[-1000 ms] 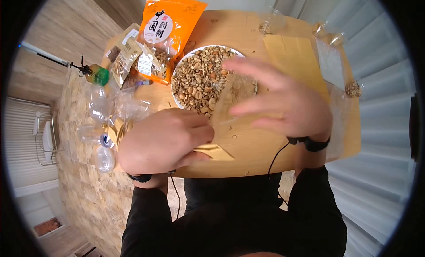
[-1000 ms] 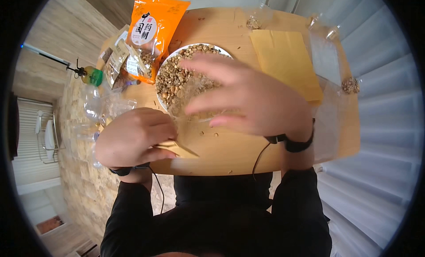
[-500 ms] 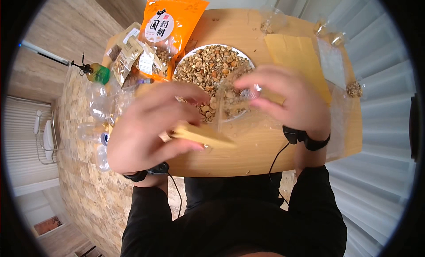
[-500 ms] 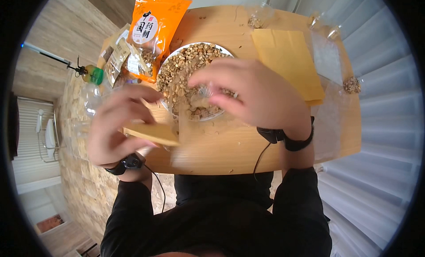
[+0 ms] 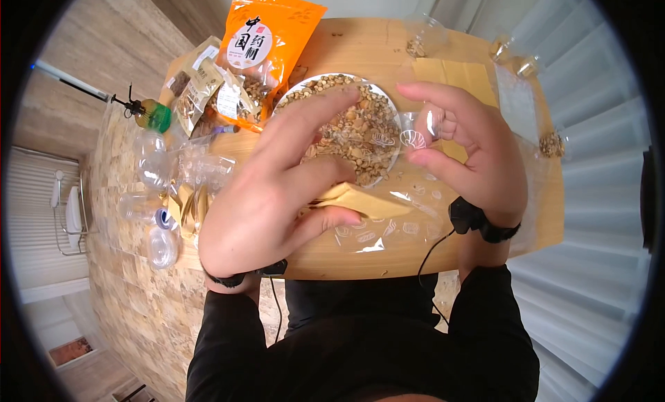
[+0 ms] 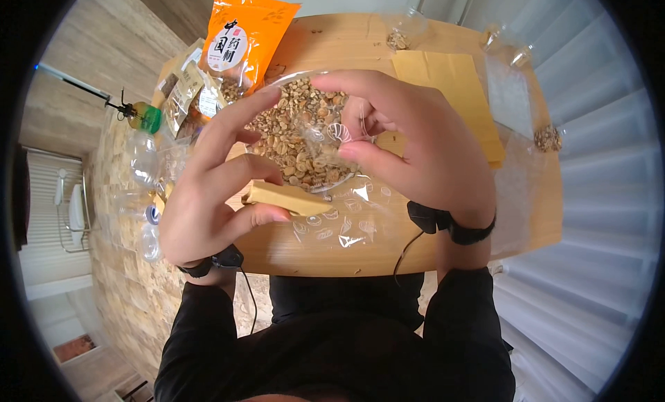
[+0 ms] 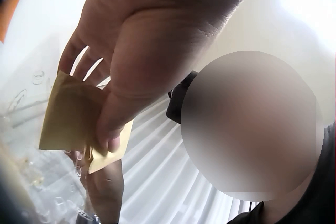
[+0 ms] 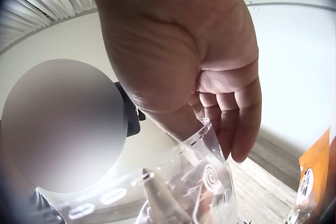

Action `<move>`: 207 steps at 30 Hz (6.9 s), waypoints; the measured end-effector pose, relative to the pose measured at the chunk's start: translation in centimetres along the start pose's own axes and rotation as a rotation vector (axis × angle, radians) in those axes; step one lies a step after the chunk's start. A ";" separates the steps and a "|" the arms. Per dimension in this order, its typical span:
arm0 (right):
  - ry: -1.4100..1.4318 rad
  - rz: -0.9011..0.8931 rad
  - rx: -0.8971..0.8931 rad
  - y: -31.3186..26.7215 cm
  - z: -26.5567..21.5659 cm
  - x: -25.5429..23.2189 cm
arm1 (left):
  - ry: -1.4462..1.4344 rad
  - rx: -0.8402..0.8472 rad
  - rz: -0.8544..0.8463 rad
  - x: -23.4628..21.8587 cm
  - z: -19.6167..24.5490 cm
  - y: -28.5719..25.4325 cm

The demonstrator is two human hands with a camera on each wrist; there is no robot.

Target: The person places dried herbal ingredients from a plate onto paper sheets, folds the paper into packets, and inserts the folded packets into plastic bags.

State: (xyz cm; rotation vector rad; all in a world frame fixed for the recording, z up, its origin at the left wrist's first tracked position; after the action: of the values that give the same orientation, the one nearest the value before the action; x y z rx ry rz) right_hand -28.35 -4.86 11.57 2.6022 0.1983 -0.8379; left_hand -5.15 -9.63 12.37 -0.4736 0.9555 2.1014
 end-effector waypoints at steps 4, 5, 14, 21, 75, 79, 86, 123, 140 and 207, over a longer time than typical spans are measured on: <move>-0.003 -0.011 -0.014 -0.1 -0.1 0.1 | -0.001 -0.081 -0.010 0.2 0.1 -0.1; -0.022 -0.008 -0.035 -0.2 0.0 0.1 | 0.012 -0.086 -0.057 0.2 0.0 -0.1; -0.262 -0.082 -0.235 0.3 -0.5 0.2 | -0.115 -0.078 -0.017 0.3 -0.7 -0.1; -0.236 -0.129 -0.427 0.1 0.0 -0.1 | -0.168 -0.012 -0.151 0.3 -1.2 0.0; -0.286 -0.190 0.009 0.8 1.0 0.6 | -0.086 -0.191 0.144 0.0 -1.7 0.2; -0.265 -0.136 -0.157 0.8 1.4 0.9 | -0.061 -0.289 0.283 0.3 -2.8 -0.2; -0.232 -0.137 -0.203 0.9 1.7 0.9 | -0.085 -0.298 0.281 0.5 -3.0 0.2; -0.032 -0.070 0.009 0.8 1.7 1.1 | -0.139 -0.233 0.252 0.4 -3.3 0.4; 0.147 0.109 0.094 1.2 2.1 1.1 | -0.031 -0.119 0.193 0.2 -2.9 0.7; 0.497 0.272 0.026 0.4 0.7 0.0 | -0.773 -0.119 0.466 0.6 -3.0 0.7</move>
State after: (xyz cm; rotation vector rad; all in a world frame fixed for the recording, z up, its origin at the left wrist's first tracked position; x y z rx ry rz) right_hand -28.62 -5.54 11.16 2.7333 -0.0331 -0.0943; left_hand -5.97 -11.88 10.42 0.5421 0.5021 2.4497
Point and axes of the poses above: each hand's wrist, its own y-axis towards the middle knuckle, its own x-axis out of the palm, z = x × y, the point moved 1 cm from there along y, towards the middle knuckle, and after that the axes turned 15 degrees about -y, right-handed, at the moved point
